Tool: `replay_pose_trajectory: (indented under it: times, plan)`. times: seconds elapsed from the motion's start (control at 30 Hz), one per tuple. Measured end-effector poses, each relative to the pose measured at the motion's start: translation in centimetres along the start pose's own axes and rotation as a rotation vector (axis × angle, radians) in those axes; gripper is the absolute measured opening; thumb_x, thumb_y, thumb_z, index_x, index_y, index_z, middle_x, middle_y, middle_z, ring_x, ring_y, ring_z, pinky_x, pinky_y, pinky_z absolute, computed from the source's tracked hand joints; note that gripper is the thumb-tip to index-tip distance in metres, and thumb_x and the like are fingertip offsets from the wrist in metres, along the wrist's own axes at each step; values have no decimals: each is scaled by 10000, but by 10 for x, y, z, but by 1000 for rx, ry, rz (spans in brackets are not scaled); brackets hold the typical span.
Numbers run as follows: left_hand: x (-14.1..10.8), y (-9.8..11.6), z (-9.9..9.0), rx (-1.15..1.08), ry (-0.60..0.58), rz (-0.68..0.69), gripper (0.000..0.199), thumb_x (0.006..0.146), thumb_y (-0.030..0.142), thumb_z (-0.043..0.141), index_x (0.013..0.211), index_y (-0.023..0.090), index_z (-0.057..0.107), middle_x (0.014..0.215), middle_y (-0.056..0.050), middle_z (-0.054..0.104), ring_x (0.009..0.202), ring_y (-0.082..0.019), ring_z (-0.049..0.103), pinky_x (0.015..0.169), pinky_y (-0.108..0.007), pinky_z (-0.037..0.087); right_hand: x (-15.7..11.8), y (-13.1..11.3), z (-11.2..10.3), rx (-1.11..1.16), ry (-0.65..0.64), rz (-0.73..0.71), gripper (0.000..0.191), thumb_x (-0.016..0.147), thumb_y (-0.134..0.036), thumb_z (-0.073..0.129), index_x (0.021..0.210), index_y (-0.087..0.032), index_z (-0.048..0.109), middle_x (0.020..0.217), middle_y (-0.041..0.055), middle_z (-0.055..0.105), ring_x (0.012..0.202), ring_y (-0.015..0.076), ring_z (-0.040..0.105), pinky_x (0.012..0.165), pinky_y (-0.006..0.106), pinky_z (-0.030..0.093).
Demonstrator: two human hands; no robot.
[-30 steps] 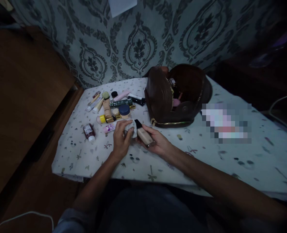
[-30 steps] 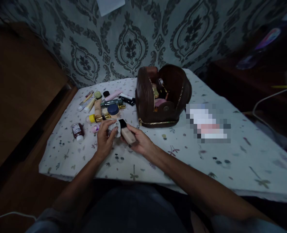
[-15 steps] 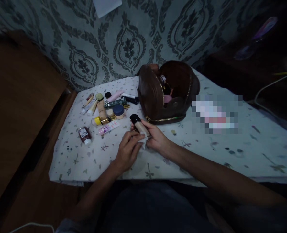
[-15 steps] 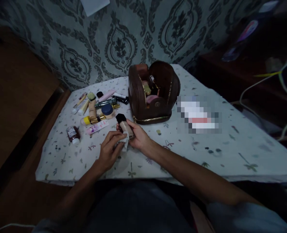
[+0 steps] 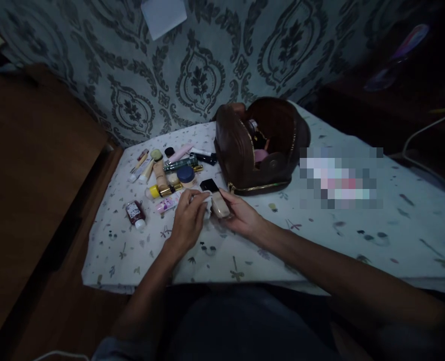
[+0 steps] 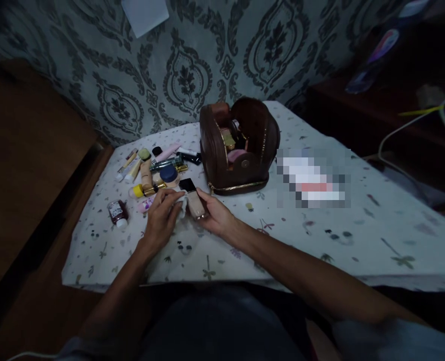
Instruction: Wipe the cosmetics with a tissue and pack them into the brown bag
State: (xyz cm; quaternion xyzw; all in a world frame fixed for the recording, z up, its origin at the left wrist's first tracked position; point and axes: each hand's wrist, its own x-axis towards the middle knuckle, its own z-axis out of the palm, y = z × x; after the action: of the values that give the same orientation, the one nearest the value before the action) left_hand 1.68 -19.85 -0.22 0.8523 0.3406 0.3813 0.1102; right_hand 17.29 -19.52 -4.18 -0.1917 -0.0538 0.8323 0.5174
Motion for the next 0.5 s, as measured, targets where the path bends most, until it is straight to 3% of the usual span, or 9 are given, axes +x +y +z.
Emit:
replay_pose_trajectory:
  times: [0.13, 0.27, 0.5]
  plan:
    - [10, -4, 2, 31, 17, 6, 236, 967, 161, 461, 1149, 192, 608, 1055, -76, 535, 1008, -187, 558, 883, -342, 489, -4, 3, 6, -34, 43, -98, 58, 916, -180, 596, 876, -176, 638, 714, -30, 688, 599, 98, 629, 577, 202, 520]
    - [8, -2, 4, 61, -6, 59, 256, 967, 145, 442, 1171, 201, 586, 1047, -76, 531, 983, -189, 547, 862, -347, 488, -7, 4, 9, -65, 53, -124, 58, 862, -139, 655, 888, -190, 660, 724, -47, 694, 591, 84, 622, 546, 176, 496]
    - [-17, 23, 3, 72, -209, 175, 349, 946, 89, 394, 1218, 214, 574, 1074, -90, 561, 990, -221, 544, 822, -344, 502, -5, 2, 7, -103, 65, -149, 65, 857, -154, 647, 901, -201, 656, 746, -28, 713, 639, 105, 656, 586, 189, 521]
